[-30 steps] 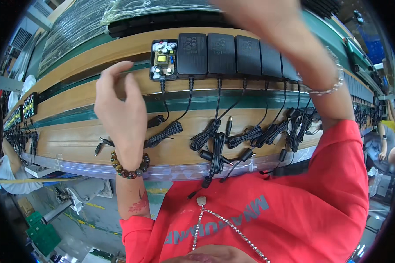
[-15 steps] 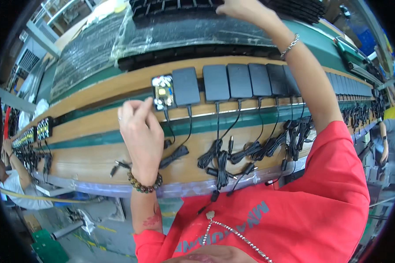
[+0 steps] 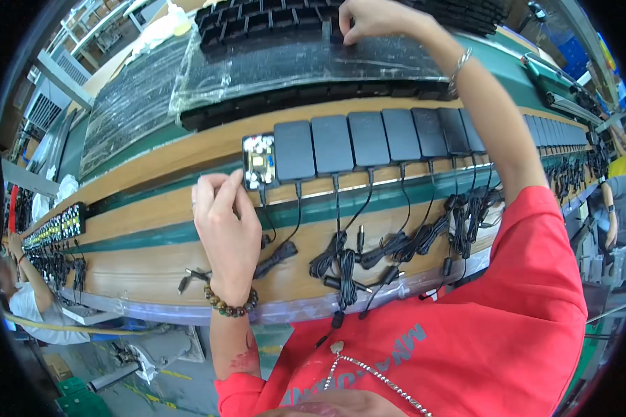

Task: The recorder is seen assembling electronic circuit boards by connecting wire harnesses and placing them into housings on a production floor.

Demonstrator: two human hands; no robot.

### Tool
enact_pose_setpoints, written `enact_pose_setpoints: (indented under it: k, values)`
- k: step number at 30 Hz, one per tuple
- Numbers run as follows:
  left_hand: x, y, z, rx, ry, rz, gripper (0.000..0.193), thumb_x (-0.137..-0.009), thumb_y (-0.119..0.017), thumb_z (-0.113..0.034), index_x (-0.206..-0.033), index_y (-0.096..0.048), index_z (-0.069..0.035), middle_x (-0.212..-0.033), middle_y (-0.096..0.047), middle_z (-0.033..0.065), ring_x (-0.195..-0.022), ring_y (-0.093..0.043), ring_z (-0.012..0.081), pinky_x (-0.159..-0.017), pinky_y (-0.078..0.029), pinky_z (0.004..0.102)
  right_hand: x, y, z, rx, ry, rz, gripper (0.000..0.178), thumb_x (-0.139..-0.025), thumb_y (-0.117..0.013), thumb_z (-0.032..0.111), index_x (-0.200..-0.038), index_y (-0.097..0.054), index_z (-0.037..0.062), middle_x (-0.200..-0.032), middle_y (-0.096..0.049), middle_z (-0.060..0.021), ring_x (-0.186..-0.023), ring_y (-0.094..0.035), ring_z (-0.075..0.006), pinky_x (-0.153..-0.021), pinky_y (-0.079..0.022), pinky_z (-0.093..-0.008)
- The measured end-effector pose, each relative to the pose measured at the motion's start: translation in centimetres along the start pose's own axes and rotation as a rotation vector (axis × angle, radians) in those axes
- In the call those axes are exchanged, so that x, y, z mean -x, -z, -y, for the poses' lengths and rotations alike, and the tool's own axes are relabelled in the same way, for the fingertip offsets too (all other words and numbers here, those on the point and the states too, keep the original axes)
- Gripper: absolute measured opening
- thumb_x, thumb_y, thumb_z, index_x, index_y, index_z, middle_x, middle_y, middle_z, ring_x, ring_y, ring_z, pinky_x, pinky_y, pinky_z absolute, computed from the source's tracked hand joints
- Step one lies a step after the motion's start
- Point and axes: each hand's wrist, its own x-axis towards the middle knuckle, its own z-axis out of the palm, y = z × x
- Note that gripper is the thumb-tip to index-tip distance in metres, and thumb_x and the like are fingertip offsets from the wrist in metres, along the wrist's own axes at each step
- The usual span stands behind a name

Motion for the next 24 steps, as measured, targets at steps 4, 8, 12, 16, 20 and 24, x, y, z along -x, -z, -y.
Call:
enact_pose_setpoints:
  k: [4, 8, 12, 16, 20, 24]
  values:
    - [-0.3, 0.0, 0.5, -0.001, 0.000, -0.020, 0.022, -0.084, -0.062, 0.006, -0.104, -0.071, 0.003, -0.094, -0.058, 0.0152, -0.088, -0.057, 0.0312, -0.079, -0.045, 0.0417, -2.3, 4.4, 3.2, -0.287, -0.251, 0.312, 0.036, -0.082, -0.070, 0.019, -0.112, -0.064, 0.0013, -0.100, -0.059, -0.0203, -0.098, -0.058, -0.0360, -0.090, -0.049, -0.0402]
    - [-0.4, 0.4, 0.5, 0.032, 0.067, -0.062, 0.022, -0.085, -0.061, 0.007, -0.104, -0.072, 0.001, -0.093, -0.059, 0.0155, -0.085, -0.059, 0.0319, -0.075, -0.047, 0.0416, -1.4, 6.8, 9.0, -0.243, -0.118, 0.156, 0.049, -0.082, -0.073, 0.024, -0.126, -0.060, 0.0059, -0.111, -0.055, -0.0160, -0.107, -0.055, -0.0309, -0.094, -0.047, -0.0386]
    - [-0.4, 0.7, 0.8, 0.052, 0.178, -0.121, 0.022, -0.086, -0.059, 0.006, -0.104, -0.071, 0.001, -0.094, -0.059, 0.0149, -0.082, -0.060, 0.0300, -0.075, -0.048, 0.0410, 1.1, 8.7, 16.9, -0.522, 0.010, -0.009, 0.043, -0.085, -0.075, 0.031, -0.115, -0.063, 0.0016, -0.106, -0.054, -0.0101, -0.104, -0.055, -0.0239, -0.090, -0.048, -0.0346]
    - [-0.5, 1.0, 1.2, 0.004, 0.241, -0.219, 0.022, -0.089, -0.058, 0.006, -0.104, -0.072, -0.001, -0.095, -0.060, 0.0129, -0.070, -0.061, 0.0237, -0.068, -0.050, 0.0361, 3.2, 5.4, 21.1, -0.535, 0.151, -0.130, 0.032, -0.082, -0.079, 0.024, -0.091, -0.057, 0.0022, -0.115, -0.057, -0.0143, -0.104, -0.058, -0.0298, -0.090, -0.048, -0.0358]
    - [-0.6, 0.9, 0.9, 0.012, 0.268, -0.244, 0.021, -0.090, -0.058, 0.004, -0.105, -0.071, -0.001, -0.098, -0.060, 0.0126, -0.069, -0.061, 0.0220, -0.068, -0.050, 0.0359, 4.6, 3.4, 22.3, -0.541, 0.194, -0.153, 0.040, -0.079, -0.082, 0.026, -0.081, -0.049, 0.0041, -0.114, -0.054, -0.0168, -0.104, -0.056, -0.0347, -0.091, -0.047, -0.0418]
    - [-0.5, 0.9, 1.0, 0.025, 0.263, -0.239, 0.020, -0.090, -0.059, 0.003, -0.105, -0.071, -0.001, -0.101, -0.060, 0.0129, -0.069, -0.061, 0.0218, -0.068, -0.050, 0.0358, 5.2, 3.1, 22.8, -0.463, 0.212, -0.140, 0.044, -0.079, -0.083, 0.031, -0.081, -0.048, 0.0042, -0.111, -0.053, -0.0177, -0.105, -0.053, -0.0366, -0.093, -0.045, -0.0456]
